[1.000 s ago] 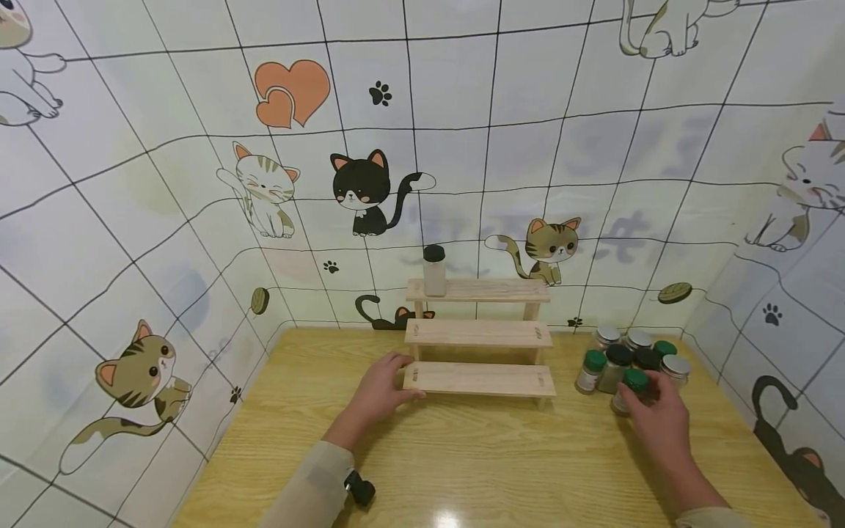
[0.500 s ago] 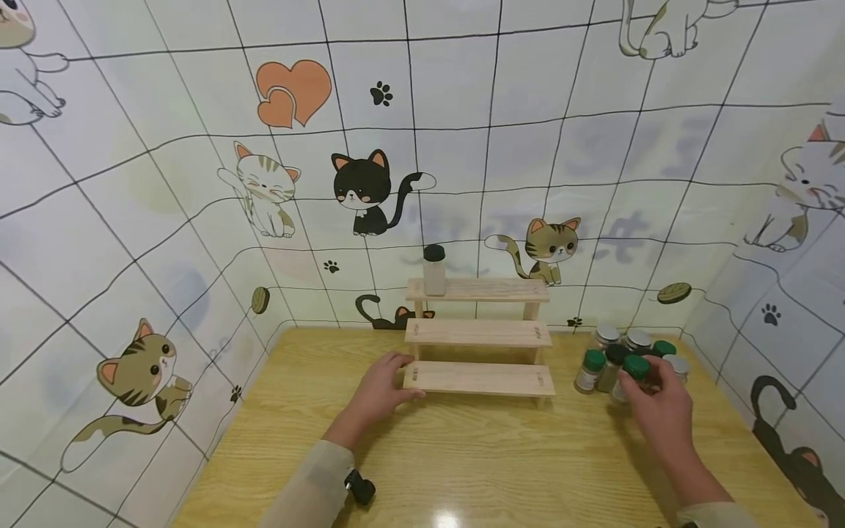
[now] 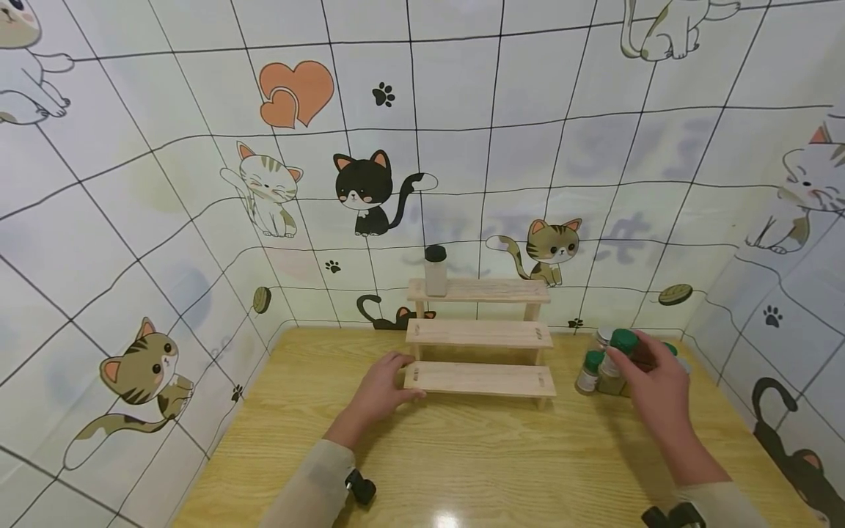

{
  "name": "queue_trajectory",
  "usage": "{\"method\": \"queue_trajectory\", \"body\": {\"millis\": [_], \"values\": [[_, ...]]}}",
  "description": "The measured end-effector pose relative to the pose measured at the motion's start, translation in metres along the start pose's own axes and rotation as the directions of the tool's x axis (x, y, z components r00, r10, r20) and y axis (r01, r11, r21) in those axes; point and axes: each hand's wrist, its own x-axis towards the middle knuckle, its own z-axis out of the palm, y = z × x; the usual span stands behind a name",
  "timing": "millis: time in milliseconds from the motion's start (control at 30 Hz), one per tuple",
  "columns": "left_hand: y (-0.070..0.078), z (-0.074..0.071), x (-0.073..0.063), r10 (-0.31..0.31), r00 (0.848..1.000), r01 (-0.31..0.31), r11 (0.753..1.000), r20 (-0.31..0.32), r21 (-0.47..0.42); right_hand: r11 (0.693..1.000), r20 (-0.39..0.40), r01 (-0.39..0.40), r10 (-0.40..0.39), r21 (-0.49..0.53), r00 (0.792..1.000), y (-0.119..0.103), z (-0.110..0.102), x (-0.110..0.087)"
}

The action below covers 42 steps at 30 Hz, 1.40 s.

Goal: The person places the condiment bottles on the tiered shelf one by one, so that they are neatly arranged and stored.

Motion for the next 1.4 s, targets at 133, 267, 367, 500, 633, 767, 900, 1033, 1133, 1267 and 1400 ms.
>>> {"method": "queue_trajectory", "body": {"millis": [133,267,367,500,633,767,900,1033,1133,1267,1400], "values": [[-0.001,0.000,-0.001,0.000,1.000,0.000,1.000,0.002,0.000,1.000,0.009,0.026,-0.026,0.017,1.000,-0.011,0.005,0.009],[0.000,0.000,-0.001,0.010,1.000,-0.010,1.000,-0.007,-0.009,0.999,0.037,0.030,-0.031,0.032,0.999,-0.024,0.014,0.020],[0.001,0.000,-0.001,0.000,1.000,0.000,1.000,-0.005,-0.009,0.999,0.056,0.035,-0.036,0.028,0.998,-0.036,0.023,0.031],[0.001,0.000,0.000,0.000,1.000,0.000,1.000,-0.006,-0.011,0.997,0.091,0.074,-0.077,0.033,0.993,-0.052,0.033,0.044],[0.003,-0.001,0.000,0.005,1.000,-0.005,1.000,-0.006,-0.008,0.991,0.132,0.121,-0.129,0.063,0.983,-0.064,0.046,0.057],[0.002,-0.001,0.000,-0.007,1.000,0.007,1.000,-0.002,-0.001,0.982,0.159,0.158,-0.173,0.100,0.972,-0.074,0.062,0.068],[0.001,0.000,-0.001,-0.005,1.000,0.005,1.000,-0.003,0.004,0.974,0.168,0.178,-0.200,0.139,0.965,-0.085,0.078,0.079],[0.002,-0.002,-0.001,0.004,1.000,-0.004,1.000,-0.003,0.002,0.969,0.183,0.169,-0.202,0.182,0.962,-0.095,0.094,0.090],[0.004,-0.003,-0.002,0.002,1.000,-0.002,1.000,-0.001,-0.006,0.964,0.205,0.156,-0.201,0.217,0.958,-0.102,0.106,0.098],[0.005,-0.003,-0.002,-0.006,1.000,0.006,1.000,-0.001,-0.016,0.957,0.237,0.148,-0.208,0.248,0.949,-0.112,0.119,0.104],[0.004,-0.003,-0.001,-0.014,1.000,0.014,1.000,0.002,-0.004,0.958,0.243,0.154,-0.214,0.241,0.946,-0.119,0.133,0.112]]}}
